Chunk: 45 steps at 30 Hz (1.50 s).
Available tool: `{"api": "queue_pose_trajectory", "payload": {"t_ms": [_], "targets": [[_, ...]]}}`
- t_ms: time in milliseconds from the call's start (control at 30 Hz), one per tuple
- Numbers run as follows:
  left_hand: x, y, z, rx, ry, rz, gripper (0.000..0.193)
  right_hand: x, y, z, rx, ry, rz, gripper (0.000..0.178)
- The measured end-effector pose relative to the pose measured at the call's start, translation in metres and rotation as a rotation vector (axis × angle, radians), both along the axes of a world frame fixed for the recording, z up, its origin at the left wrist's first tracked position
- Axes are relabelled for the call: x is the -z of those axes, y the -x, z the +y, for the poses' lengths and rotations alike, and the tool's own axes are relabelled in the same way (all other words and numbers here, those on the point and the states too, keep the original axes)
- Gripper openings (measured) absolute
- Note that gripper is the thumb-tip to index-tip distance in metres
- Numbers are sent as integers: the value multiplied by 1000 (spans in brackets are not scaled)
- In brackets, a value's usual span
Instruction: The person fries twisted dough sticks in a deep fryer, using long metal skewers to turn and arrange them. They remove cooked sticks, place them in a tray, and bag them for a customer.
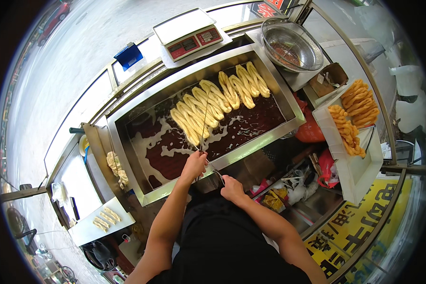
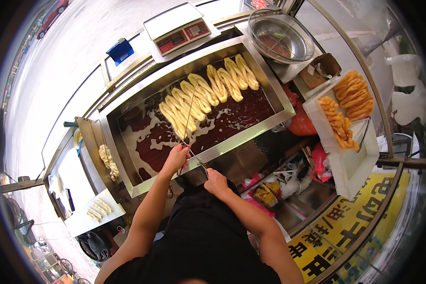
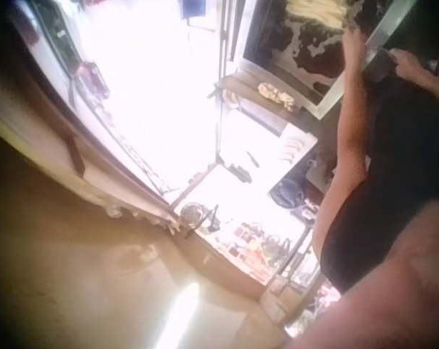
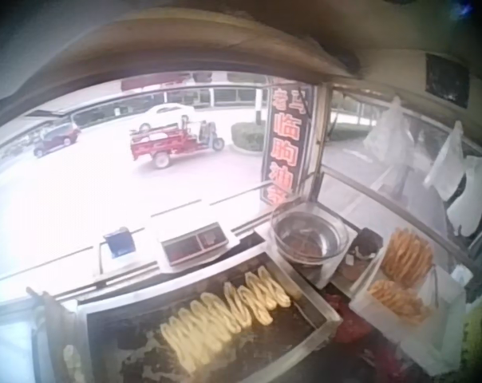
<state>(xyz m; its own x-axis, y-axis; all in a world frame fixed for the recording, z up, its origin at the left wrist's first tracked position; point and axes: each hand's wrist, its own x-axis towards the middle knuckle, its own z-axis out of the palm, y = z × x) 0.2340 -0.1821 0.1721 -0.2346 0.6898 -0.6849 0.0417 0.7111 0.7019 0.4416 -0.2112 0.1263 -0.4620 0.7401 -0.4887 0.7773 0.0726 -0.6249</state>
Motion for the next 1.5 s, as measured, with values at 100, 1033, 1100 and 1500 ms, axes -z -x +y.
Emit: {"api": "queue_pose_trajectory", "payload": {"t_ms": [100,1033,1100,1500], "targets": [[-1,-4,-15,44,27,15,24,-3,1,2,-10,16,-15,37],[10,-31,-24,24,65,56,26,3,4,-8,-20,-31,10,37],[12,-30,-17,-68,79,-139,25,-1,3,-8,-34,-20,2,31],[0,1,-57,-227,45,-502,27,-9,8,-6,-97,25,-49,38]]}}
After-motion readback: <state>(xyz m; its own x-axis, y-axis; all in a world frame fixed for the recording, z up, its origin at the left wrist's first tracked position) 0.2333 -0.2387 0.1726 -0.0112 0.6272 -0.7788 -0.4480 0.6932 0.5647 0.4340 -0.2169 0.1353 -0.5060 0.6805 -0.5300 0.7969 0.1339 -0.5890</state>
